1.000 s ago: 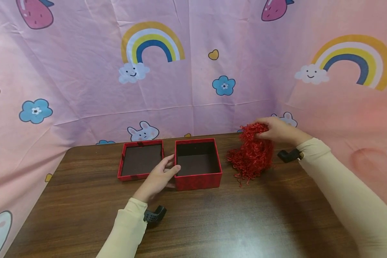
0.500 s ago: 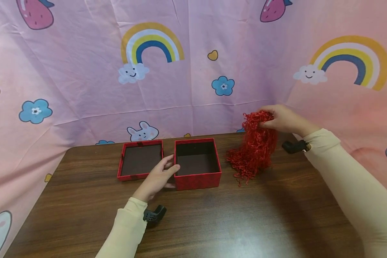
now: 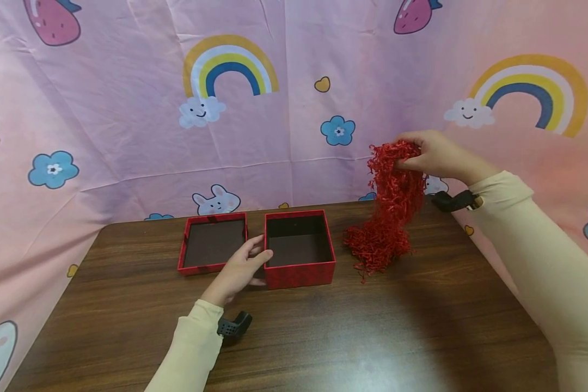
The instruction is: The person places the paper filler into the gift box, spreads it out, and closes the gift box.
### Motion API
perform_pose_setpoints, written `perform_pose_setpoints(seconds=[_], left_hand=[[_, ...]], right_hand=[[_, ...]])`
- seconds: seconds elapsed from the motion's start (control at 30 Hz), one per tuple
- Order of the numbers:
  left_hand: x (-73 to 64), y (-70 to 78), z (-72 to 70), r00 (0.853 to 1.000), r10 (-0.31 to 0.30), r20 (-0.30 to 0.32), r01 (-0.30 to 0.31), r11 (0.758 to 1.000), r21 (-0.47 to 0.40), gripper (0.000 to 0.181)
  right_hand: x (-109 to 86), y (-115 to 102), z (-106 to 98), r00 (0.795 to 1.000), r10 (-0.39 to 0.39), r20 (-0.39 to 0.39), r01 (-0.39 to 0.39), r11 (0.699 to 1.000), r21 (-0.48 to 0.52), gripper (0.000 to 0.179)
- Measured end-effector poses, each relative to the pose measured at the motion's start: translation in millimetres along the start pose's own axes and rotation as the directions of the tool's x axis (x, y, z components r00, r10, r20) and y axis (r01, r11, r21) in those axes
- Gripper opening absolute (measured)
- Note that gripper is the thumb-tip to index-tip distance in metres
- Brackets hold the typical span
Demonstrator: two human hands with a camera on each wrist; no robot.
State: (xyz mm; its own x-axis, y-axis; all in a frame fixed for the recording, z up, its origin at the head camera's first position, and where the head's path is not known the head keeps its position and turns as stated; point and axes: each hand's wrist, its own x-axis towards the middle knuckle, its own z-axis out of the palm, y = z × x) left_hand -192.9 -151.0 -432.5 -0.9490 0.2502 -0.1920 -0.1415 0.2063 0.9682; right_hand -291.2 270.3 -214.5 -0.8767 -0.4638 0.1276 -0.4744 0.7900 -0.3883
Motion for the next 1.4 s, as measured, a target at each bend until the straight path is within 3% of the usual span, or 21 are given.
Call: perform_pose_setpoints(seconds=[0.43,0.63,1.03,1.4], left_hand=[[-0.5,1.3,-1.3,1.000,-0.016,-0.017,0.016,1.000,0.007,0.071],[-0.5,-0.8,-0.1,1.000,-0.016,-0.019,0.016,1.000,-0.006,0.070],[0.1,-0.1,0.2,1.000,-0.006,-0.021,0.006,1.000,0.001,0.068],[-0.1,-0.5,0.0,1.000,-0.004,-0.024,0.005,1.000,0.005,0.070]], right_hand=[[9.2,-23,-35,0.999,-0.033,-0.038,0.030,0.997,-0.065,0.029],[13.9,-34,-40,0.997,-0.052,-0.063,0.046,0.995,-0.094,0.031],[26.6,-50,-18,0.994,-0.069,-0.086,0.070,0.998,-0.001,0.030],[51.5,-92,17,0.984,-0.156,-0.081,0.165,0.979,0.124,0.031]])
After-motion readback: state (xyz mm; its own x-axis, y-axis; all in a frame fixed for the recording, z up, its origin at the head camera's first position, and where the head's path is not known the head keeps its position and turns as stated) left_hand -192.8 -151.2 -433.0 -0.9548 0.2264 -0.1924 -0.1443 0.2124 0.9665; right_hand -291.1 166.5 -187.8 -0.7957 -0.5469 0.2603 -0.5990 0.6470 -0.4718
